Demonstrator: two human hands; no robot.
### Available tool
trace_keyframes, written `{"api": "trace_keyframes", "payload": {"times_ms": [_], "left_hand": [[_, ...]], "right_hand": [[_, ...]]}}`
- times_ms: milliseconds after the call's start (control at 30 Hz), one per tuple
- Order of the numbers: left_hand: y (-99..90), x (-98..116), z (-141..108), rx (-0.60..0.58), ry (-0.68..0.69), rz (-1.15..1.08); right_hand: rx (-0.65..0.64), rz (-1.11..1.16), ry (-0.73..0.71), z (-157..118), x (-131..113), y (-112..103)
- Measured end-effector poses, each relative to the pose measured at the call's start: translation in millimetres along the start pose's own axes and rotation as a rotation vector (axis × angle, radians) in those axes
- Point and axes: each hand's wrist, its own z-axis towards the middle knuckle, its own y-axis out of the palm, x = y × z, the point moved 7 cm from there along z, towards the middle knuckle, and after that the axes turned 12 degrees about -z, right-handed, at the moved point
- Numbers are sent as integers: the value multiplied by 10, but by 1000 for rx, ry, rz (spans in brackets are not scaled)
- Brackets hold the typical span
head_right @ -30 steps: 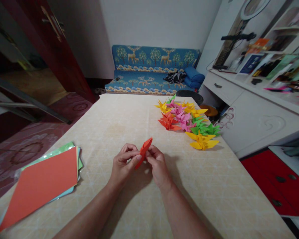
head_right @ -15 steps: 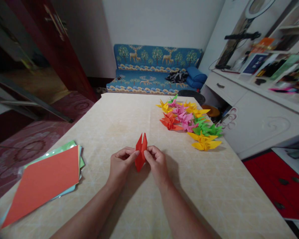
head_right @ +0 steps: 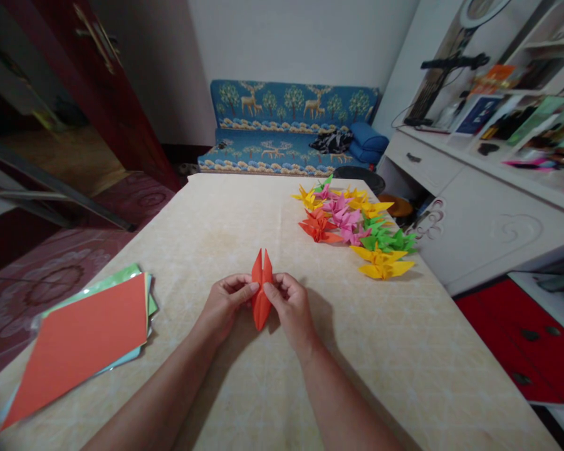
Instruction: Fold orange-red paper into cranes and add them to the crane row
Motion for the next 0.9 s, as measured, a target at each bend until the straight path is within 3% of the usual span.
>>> {"api": "trace_keyframes", "payload": {"times_ms": [367, 633, 900], "left_hand": [[98, -4, -36, -147, -39, 116], [31, 39, -20, 27, 93, 109], [72, 44, -13, 5, 87, 162]], "right_hand": [[31, -63, 16, -12, 36, -31], [-33, 22, 48, -16, 6, 84], [-34, 22, 61, 7, 62, 65]]}}
